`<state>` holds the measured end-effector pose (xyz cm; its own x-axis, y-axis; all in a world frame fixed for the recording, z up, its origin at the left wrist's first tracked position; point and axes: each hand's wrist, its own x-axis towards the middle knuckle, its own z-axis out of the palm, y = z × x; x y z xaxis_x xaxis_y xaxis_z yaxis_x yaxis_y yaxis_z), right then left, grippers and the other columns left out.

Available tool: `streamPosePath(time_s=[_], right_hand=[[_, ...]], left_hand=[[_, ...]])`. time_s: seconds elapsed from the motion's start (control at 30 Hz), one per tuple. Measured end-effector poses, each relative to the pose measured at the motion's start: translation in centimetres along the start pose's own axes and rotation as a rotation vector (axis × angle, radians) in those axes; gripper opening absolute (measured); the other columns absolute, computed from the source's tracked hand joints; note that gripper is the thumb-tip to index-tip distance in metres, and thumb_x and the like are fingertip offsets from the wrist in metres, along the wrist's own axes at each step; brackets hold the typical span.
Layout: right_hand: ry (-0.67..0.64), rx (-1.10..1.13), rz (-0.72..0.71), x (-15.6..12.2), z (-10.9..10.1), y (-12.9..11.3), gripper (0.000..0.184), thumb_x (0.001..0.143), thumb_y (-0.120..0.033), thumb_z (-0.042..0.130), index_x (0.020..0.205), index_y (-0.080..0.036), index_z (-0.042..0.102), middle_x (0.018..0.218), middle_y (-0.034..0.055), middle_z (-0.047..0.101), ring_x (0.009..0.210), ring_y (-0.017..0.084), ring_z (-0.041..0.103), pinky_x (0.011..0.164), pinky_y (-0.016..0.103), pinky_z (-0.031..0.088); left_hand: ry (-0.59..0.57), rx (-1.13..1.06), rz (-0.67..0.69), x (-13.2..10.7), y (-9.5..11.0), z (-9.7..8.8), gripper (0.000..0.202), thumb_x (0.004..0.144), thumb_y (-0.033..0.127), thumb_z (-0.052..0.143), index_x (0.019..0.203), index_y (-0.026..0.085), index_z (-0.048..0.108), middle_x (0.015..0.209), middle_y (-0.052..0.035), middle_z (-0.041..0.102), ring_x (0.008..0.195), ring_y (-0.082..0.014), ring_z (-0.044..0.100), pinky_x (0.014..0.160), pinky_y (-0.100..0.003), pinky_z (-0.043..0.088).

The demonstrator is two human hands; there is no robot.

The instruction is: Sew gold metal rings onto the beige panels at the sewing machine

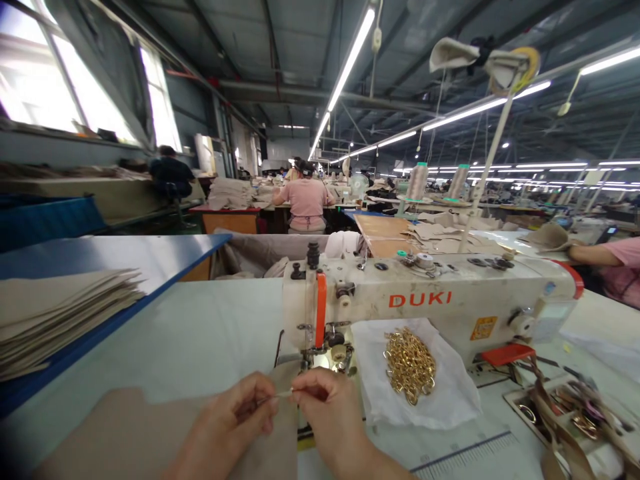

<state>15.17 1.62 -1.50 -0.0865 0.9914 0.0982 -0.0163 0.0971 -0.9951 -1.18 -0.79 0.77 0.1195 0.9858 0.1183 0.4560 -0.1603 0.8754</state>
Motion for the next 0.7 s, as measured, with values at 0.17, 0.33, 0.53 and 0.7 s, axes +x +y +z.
streamPosePath(time_s=[0.17, 0.33, 0.53, 0.7], right_hand=[[-0.012, -0.033, -0.055, -0.40, 0.12, -0.17, 0.010, 0.065, -0.026, 0.069, 0.070, -0.021, 0.076, 0.064, 0.0015, 0.069, 0.058, 0.016, 0.056, 0.055, 0.025, 0.044], [-0.004, -0.138, -0.242, -0.55, 0.29, -0.21, 0.011, 0.069, -0.019, 0.063, 0.072, -0.022, 0.073, 0.071, 0.0026, 0.069, 0.066, 0.017, 0.061, 0.060, 0.026, 0.047], [-0.038, -0.204, -0.329, -0.80, 0.23, -0.46, 0.018, 0.071, -0.013, 0.057, 0.074, -0.022, 0.073, 0.079, 0.0044, 0.070, 0.074, 0.018, 0.064, 0.063, 0.026, 0.049], [-0.030, -0.206, -0.289, -0.75, 0.20, -0.11, 0.015, 0.073, -0.016, 0.060, 0.075, -0.022, 0.074, 0.075, 0.0035, 0.071, 0.070, 0.018, 0.064, 0.062, 0.026, 0.049]], left_hand=[[0.003, -0.004, 0.010, -0.29, -0.32, 0.10, 0.013, 0.082, 0.029, 0.050, 0.071, 0.023, 0.053, 0.056, 0.0045, 0.059, 0.055, -0.0159, 0.057, 0.054, -0.024, 0.040], [0.003, 0.033, 0.044, -0.50, -0.35, 0.43, 0.014, 0.082, 0.026, 0.050, 0.068, 0.024, 0.052, 0.054, 0.0052, 0.056, 0.053, -0.0152, 0.054, 0.053, -0.024, 0.038], [-0.033, 0.018, -0.026, -0.42, -0.04, 0.51, 0.015, 0.082, 0.028, 0.048, 0.068, 0.023, 0.050, 0.054, 0.0059, 0.052, 0.048, -0.0146, 0.053, 0.050, -0.024, 0.038], [-0.012, 0.036, -0.014, -0.40, -0.48, 0.55, 0.014, 0.083, 0.027, 0.047, 0.069, 0.024, 0.050, 0.056, 0.0050, 0.055, 0.049, -0.0150, 0.054, 0.050, -0.024, 0.037]])
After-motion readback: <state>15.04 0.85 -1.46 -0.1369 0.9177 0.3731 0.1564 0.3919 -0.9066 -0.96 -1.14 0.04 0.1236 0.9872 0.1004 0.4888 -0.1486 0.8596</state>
